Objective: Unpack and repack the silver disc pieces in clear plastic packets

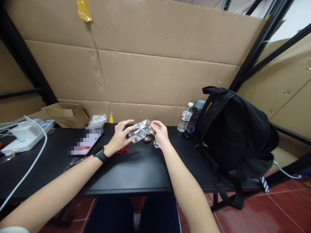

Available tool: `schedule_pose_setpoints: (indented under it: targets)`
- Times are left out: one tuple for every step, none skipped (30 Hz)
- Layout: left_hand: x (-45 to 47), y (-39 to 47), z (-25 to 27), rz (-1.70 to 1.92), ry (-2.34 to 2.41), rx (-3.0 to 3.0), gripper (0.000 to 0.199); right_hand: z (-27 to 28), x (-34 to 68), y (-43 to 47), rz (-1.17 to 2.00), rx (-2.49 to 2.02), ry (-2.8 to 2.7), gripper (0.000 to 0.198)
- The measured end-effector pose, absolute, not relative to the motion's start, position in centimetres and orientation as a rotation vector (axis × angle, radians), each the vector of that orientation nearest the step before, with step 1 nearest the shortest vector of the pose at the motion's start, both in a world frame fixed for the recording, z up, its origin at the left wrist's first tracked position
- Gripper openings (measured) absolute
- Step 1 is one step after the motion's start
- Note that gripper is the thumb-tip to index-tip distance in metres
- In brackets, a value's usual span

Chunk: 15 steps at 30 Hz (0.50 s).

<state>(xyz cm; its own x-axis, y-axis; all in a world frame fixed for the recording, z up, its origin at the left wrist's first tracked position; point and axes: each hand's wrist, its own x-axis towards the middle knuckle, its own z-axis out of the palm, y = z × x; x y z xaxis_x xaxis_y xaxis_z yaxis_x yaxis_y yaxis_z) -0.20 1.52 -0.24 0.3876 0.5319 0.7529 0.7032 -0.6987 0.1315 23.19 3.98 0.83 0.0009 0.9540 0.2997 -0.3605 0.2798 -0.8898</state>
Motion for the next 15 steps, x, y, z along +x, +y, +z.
schedule_pose_setpoints:
  targets:
    - [-0.2, 1.5, -0.1, -1.196, -1.102, -2.428, 0.034, 0.6, 23.2, 4.0, 1.17, -0.721, -1.132, 0.037]
    - [-0.1, 1.4, -0.1, -1.189, -1.099, -2.425, 0.03, 0.5, 23.1, 4.1, 1.16, -0.739, -1.158, 0.037]
    - [-0.2, 1.4, 0.0, -1.181, -1.09, -2.426, 0.027, 0.3, 23.1, 4.2, 1.148, -0.755, -1.184, 0.037]
    - [-0.2, 1.5, 0.0, -1.171, -1.079, -2.432, 0.026, 0.2, 23.1, 4.2, 1.134, -0.769, -1.209, 0.038]
    - [-0.2, 1.5, 0.0, -1.158, -1.066, -2.44, 0.026, 0.1, 23.1, 4.3, 1.119, -0.781, -1.232, 0.038]
    - [-0.2, 1.5, 0.0, -1.145, -1.055, -2.449, 0.026, 0.1, 23.1, 4.3, 1.108, -0.789, -1.251, 0.037]
    - [-0.3, 1.6, 0.0, -1.131, -1.046, -2.461, 0.026, 0.1, 23.1, 4.3, 1.105, -0.795, -1.263, 0.037]
    - [-0.3, 1.6, -0.1, -1.117, -1.042, -2.473, 0.026, 0.2, 23.1, 4.2, 1.111, -0.796, -1.271, 0.038]
    - [-0.3, 1.7, -0.1, -1.107, -1.043, -2.483, 0.025, 0.3, 23.0, 4.1, 1.127, -0.793, -1.281, 0.039]
    - [-0.3, 1.7, -0.2, -1.105, -1.046, -2.486, 0.024, 0.4, 23.0, 3.9, 1.148, -0.784, -1.298, 0.041]
    - [-0.3, 1.7, -0.2, -1.108, -1.047, -2.484, 0.023, 0.5, 22.9, 3.7, 1.169, -0.773, -1.324, 0.045]
    - [-0.4, 1.7, -0.2, -1.115, -1.046, -2.478, 0.022, 0.6, 22.8, 3.5, 1.191, -0.763, -1.358, 0.049]
    - [-0.4, 1.7, -0.2, -1.125, -1.043, -2.469, 0.021, 0.6, 22.7, 3.3, 1.207, -0.757, -1.395, 0.056]
    - [-0.4, 1.7, -0.1, -1.138, -1.041, -2.457, 0.021, 0.7, 22.6, 3.1, 1.219, -0.756, -1.43, 0.062]
    - [-0.5, 1.6, -0.1, -1.154, -1.04, -2.445, 0.02, 0.6, 22.6, 2.9, 1.23, -0.763, -1.463, 0.067]
